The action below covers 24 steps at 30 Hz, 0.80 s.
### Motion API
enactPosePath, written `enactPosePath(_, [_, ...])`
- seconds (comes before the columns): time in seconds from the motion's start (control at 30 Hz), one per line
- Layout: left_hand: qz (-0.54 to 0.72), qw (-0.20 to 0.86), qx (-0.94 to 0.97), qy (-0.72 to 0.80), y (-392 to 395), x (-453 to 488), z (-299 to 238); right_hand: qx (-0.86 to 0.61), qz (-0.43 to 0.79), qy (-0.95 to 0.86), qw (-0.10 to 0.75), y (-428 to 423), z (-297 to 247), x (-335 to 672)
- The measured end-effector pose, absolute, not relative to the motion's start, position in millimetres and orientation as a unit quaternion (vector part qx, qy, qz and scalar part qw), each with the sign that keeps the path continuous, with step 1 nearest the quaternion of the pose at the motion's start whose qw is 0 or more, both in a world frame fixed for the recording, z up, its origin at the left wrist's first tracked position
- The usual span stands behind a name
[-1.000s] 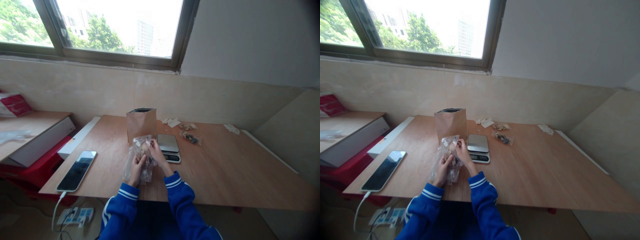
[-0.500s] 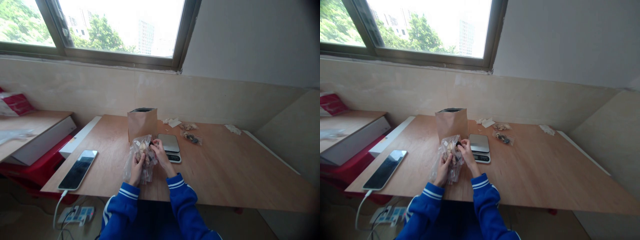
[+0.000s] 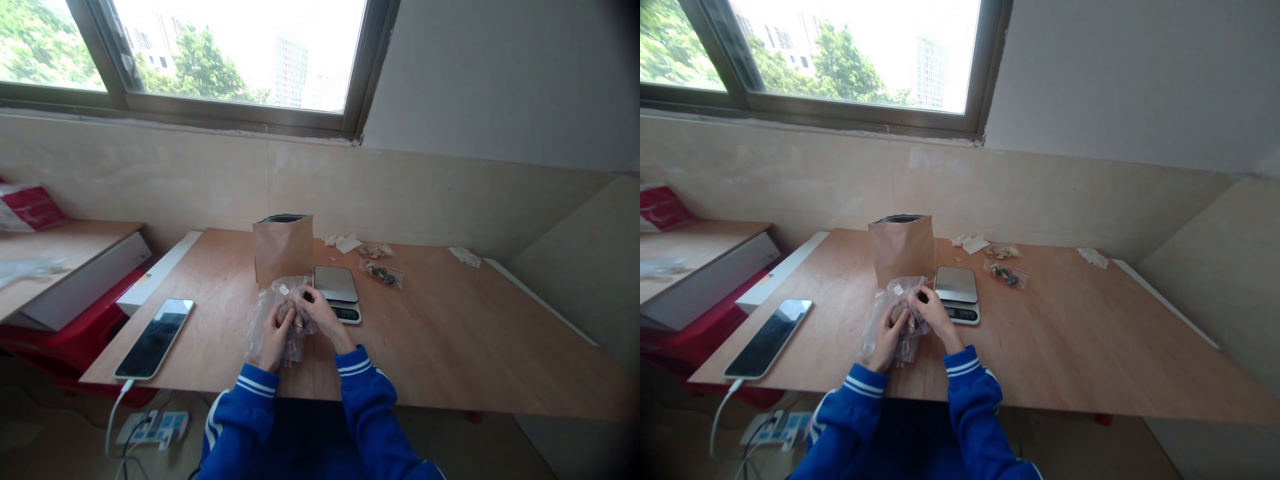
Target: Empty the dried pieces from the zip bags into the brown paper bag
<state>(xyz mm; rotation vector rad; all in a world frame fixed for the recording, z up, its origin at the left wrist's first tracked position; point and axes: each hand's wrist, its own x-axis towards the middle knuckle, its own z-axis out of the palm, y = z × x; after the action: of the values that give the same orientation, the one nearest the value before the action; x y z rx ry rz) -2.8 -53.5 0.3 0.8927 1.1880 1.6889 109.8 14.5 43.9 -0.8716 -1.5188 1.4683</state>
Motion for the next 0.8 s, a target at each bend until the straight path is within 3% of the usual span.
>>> enactPosePath(0.47, [0.72, 0.453, 0.246, 0.464, -48, -7, -10, -0.391, 0.507, -0.499, 0.584, 15, 56, 111])
enactPosePath(0.7, [0.72, 0.442, 0.237, 0.479, -47, -8, -12, -0.315, 0.274, -0.632, 0.653, 68, 148, 106])
enactPosePath(0.8, [0.714, 0.442, 0.247, 0.484, -49, -8, -9, -0.251, 0.18, -0.704, 0.64, 105, 192, 85])
